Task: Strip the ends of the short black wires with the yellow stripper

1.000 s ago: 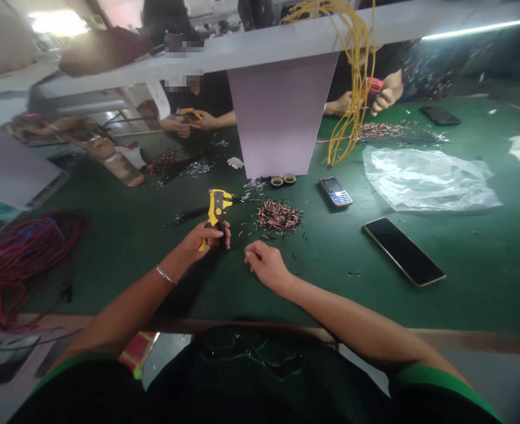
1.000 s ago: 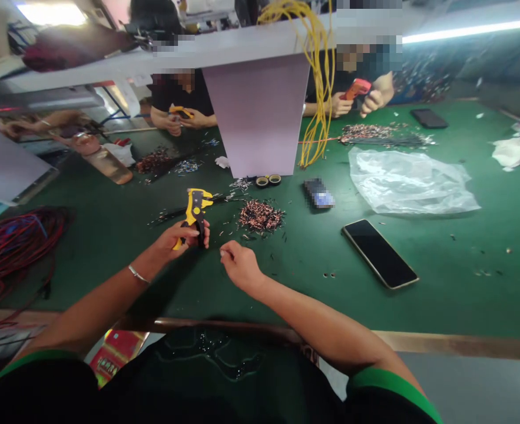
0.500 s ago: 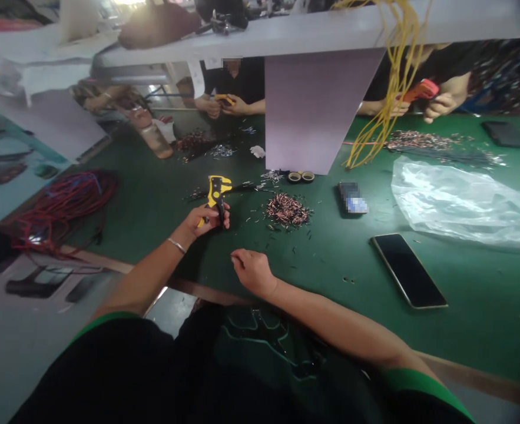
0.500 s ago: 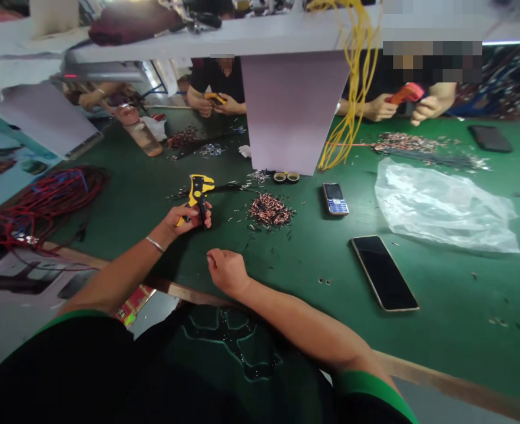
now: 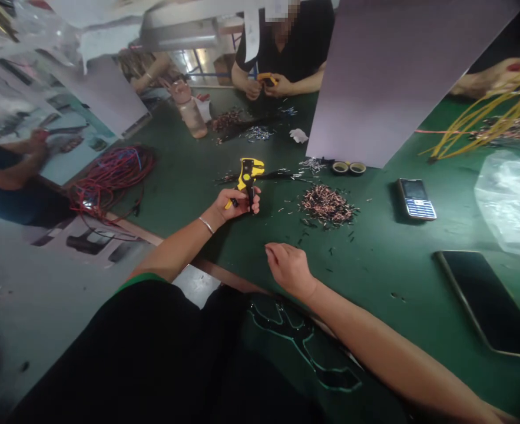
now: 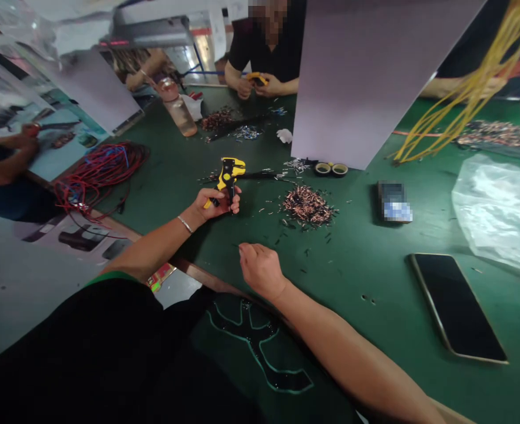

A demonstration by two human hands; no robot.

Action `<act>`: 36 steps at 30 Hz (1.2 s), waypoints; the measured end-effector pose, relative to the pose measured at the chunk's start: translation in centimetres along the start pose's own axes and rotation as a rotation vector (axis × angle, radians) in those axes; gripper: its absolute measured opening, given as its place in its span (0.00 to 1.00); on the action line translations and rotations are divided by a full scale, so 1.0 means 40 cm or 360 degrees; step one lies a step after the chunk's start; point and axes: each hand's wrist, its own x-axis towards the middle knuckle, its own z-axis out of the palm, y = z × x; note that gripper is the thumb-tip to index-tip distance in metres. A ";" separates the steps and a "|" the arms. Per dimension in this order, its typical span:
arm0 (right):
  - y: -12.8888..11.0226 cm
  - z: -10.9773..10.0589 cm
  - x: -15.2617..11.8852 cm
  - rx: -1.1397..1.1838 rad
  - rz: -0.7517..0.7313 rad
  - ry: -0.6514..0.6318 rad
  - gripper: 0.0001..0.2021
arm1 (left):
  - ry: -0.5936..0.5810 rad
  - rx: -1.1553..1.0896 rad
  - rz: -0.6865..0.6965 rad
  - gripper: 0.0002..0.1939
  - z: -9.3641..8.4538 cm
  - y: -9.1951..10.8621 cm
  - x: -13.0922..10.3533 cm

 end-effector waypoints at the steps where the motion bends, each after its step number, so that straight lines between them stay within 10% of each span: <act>1: 0.003 -0.003 -0.001 0.0001 0.0005 0.0032 0.10 | -0.0044 -0.0020 -0.0006 0.24 0.000 0.002 0.001; 12: -0.008 -0.042 0.001 0.0096 0.0113 0.0136 0.08 | -0.0024 0.0225 0.0211 0.27 -0.061 0.153 -0.116; 20: -0.006 -0.050 0.002 0.0040 0.0098 0.0120 0.09 | 0.0219 0.0180 0.0516 0.27 -0.107 0.155 -0.192; 26: -0.001 -0.053 0.002 0.0145 0.0373 0.0153 0.10 | 0.0127 0.0175 0.0560 0.29 -0.029 0.152 -0.213; 36: -0.024 -0.208 0.076 0.0497 0.1188 0.0661 0.13 | -0.0446 0.0155 -0.0055 0.37 0.197 -0.027 -0.174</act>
